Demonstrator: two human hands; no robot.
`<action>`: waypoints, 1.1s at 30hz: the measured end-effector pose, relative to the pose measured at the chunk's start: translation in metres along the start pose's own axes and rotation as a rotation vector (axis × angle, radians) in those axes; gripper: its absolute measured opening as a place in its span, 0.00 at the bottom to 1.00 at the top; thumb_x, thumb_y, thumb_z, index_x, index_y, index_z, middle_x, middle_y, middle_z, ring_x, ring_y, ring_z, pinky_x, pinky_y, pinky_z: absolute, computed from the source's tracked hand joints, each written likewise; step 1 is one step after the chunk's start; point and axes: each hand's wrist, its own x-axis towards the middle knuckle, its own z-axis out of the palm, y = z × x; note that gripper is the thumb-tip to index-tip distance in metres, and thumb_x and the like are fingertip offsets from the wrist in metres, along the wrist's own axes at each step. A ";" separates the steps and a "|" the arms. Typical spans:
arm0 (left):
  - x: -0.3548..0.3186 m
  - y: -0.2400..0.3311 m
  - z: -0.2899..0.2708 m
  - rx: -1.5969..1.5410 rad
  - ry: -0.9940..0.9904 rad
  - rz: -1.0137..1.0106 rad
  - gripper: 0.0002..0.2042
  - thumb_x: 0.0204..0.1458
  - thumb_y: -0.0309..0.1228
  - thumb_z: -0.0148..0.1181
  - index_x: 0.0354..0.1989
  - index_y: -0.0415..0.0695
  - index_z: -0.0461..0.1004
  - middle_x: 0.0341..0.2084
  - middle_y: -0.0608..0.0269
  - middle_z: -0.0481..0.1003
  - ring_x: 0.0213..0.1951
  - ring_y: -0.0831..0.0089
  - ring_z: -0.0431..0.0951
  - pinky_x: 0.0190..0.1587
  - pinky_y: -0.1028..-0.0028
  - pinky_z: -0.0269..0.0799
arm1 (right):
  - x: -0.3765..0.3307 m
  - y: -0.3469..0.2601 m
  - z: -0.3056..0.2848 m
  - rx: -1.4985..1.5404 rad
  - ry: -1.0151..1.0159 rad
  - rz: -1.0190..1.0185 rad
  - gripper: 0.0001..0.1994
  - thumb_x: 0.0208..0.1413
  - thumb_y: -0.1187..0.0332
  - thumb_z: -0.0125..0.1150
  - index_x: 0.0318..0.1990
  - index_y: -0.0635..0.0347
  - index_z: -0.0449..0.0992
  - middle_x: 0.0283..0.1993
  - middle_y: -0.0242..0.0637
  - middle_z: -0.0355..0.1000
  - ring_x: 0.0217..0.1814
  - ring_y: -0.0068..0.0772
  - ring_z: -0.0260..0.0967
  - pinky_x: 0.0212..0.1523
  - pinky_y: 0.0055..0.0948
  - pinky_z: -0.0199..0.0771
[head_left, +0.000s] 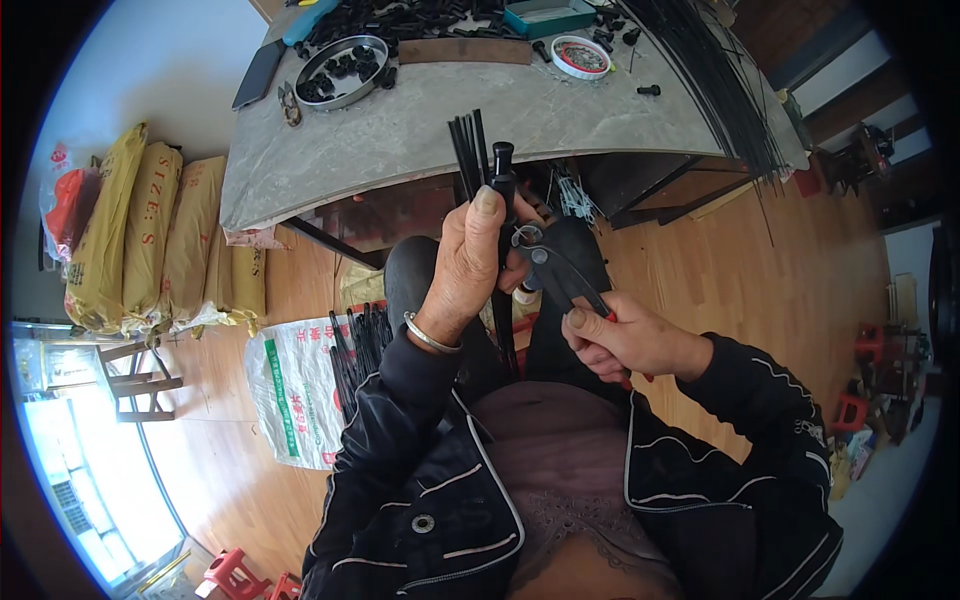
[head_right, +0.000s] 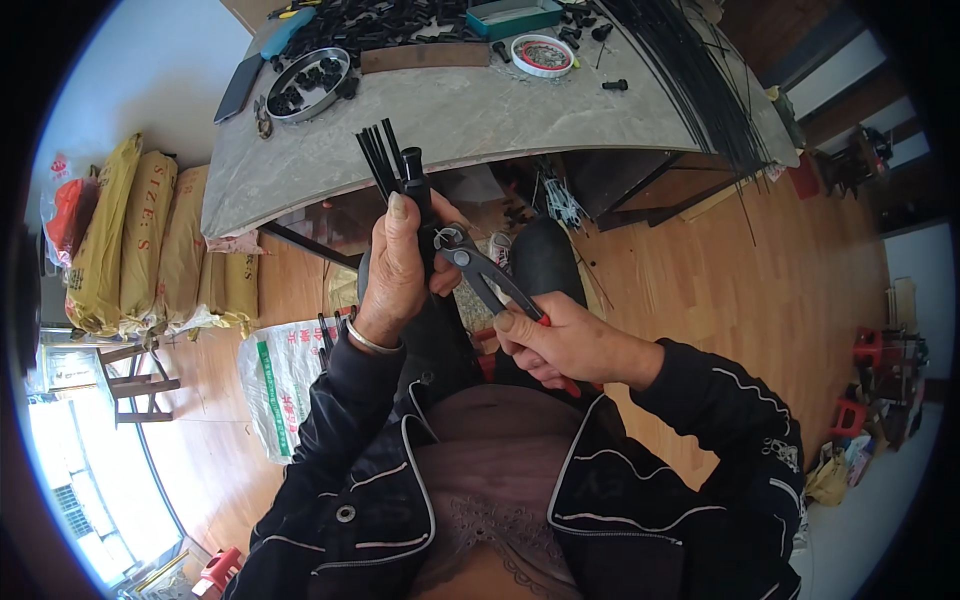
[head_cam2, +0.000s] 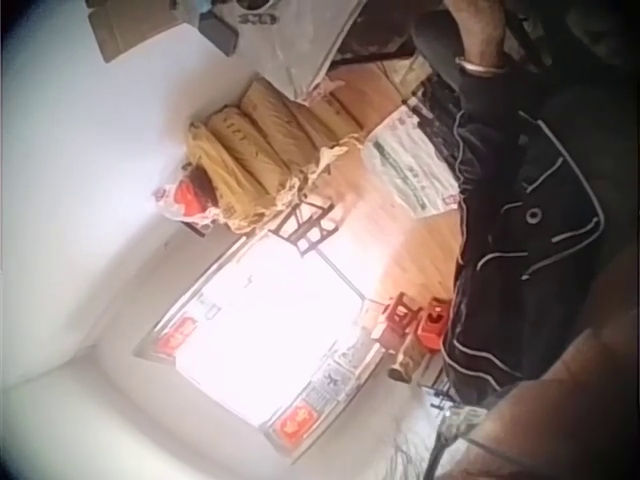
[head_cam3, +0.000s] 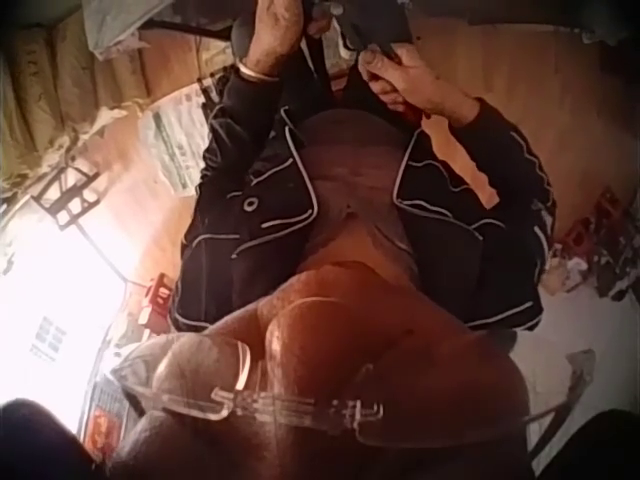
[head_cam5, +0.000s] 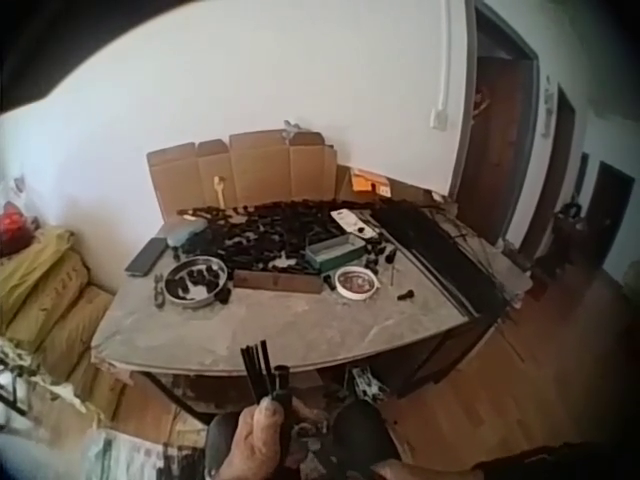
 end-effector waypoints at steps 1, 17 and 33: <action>0.000 -0.001 -0.001 -0.006 0.012 -0.009 0.33 0.61 0.59 0.34 0.31 0.36 0.68 0.11 0.68 0.61 0.11 0.82 0.59 0.14 0.80 0.56 | 0.002 0.001 0.000 -0.007 0.010 -0.010 0.20 0.66 0.51 0.45 0.30 0.60 0.63 0.17 0.25 0.53 0.15 0.17 0.51 0.17 0.21 0.57; 0.010 -0.007 -0.007 -0.069 0.074 -0.035 0.30 0.60 0.59 0.37 0.31 0.39 0.65 0.11 0.68 0.60 0.10 0.81 0.58 0.13 0.80 0.55 | 0.010 -0.019 -0.021 -0.143 -0.026 -0.133 0.19 0.64 0.56 0.50 0.47 0.68 0.67 0.29 0.34 0.70 0.29 0.24 0.71 0.33 0.25 0.76; 0.014 -0.005 -0.002 -0.061 0.086 -0.045 0.31 0.61 0.59 0.37 0.30 0.38 0.67 0.11 0.69 0.60 0.10 0.81 0.59 0.14 0.79 0.56 | 0.012 -0.006 -0.014 0.015 -0.004 -0.019 0.18 0.66 0.54 0.46 0.34 0.63 0.66 0.19 0.25 0.55 0.17 0.17 0.56 0.18 0.21 0.62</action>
